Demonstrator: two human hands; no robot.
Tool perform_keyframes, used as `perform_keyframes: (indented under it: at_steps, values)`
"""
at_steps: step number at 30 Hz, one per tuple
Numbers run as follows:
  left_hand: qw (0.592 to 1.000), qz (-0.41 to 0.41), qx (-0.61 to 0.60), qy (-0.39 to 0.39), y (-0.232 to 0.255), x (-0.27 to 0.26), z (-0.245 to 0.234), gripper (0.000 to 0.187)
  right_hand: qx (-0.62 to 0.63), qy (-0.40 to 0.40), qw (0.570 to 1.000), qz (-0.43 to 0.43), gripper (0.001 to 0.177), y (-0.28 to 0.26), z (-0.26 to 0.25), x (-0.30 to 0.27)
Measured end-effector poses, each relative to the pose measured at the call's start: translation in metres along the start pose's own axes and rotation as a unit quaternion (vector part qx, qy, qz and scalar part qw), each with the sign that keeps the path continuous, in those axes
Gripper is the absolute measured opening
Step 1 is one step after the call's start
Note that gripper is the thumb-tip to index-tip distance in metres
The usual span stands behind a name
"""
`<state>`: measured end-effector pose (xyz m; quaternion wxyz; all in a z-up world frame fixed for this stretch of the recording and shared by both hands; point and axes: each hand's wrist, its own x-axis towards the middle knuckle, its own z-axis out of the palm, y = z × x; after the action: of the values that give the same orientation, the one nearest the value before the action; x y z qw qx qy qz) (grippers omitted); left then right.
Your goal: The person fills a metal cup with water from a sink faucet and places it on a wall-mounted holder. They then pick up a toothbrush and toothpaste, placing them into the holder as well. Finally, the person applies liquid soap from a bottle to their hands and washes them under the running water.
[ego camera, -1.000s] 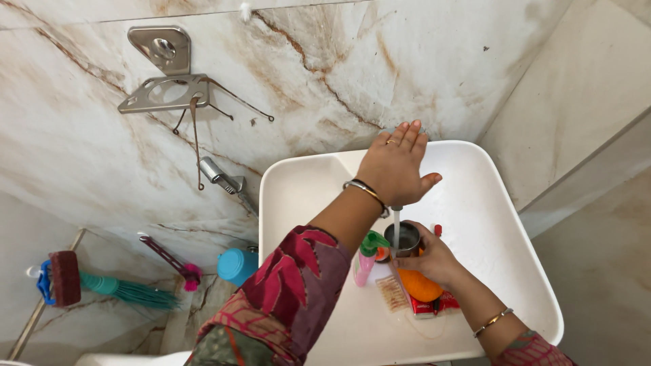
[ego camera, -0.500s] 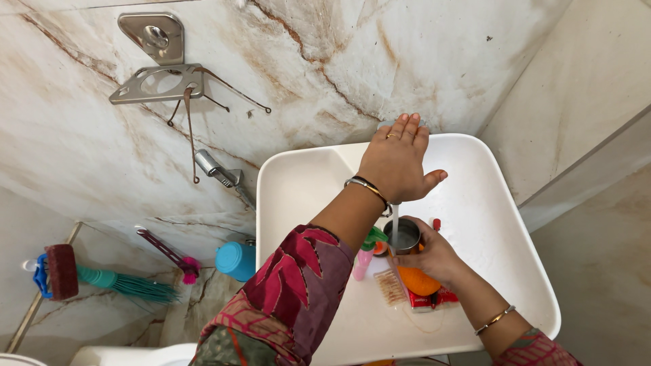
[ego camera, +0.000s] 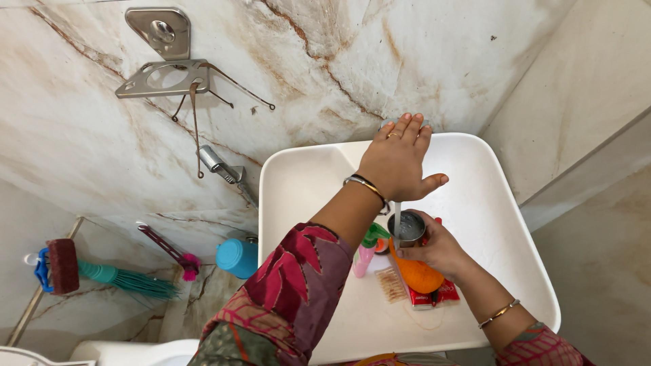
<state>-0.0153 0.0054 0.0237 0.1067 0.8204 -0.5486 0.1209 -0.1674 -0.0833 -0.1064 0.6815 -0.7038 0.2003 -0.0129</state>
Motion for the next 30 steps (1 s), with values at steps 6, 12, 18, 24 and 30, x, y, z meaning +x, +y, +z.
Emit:
perform_keyframes:
  at_steps: [6,12,18,24,30]
  values:
    - [0.99,0.065,-0.123,-0.005,-0.021,-0.017,-0.001,0.084,-0.01,0.011,0.999,0.029,0.079,-0.007,-0.001,-0.003]
    - [0.934,0.06,-0.29,0.201,-0.029,-0.079,0.015,0.063,-0.031,0.069,0.997,0.0,0.081,-0.016,-0.017,-0.012]
    - [0.908,-0.113,-0.363,0.175,0.019,-0.147,0.016,0.024,-0.165,0.178,0.969,0.035,0.078,-0.023,-0.068,-0.038]
    - [0.927,-0.021,-0.37,-0.058,0.093,-0.119,0.081,0.035,-0.174,0.217,0.96,-0.013,0.08,-0.007,-0.105,-0.054]
    - [0.938,-0.201,-0.202,-0.197,0.115,-0.018,0.193,0.051,-0.203,0.259,0.944,0.033,0.085,-0.001,-0.102,-0.067]
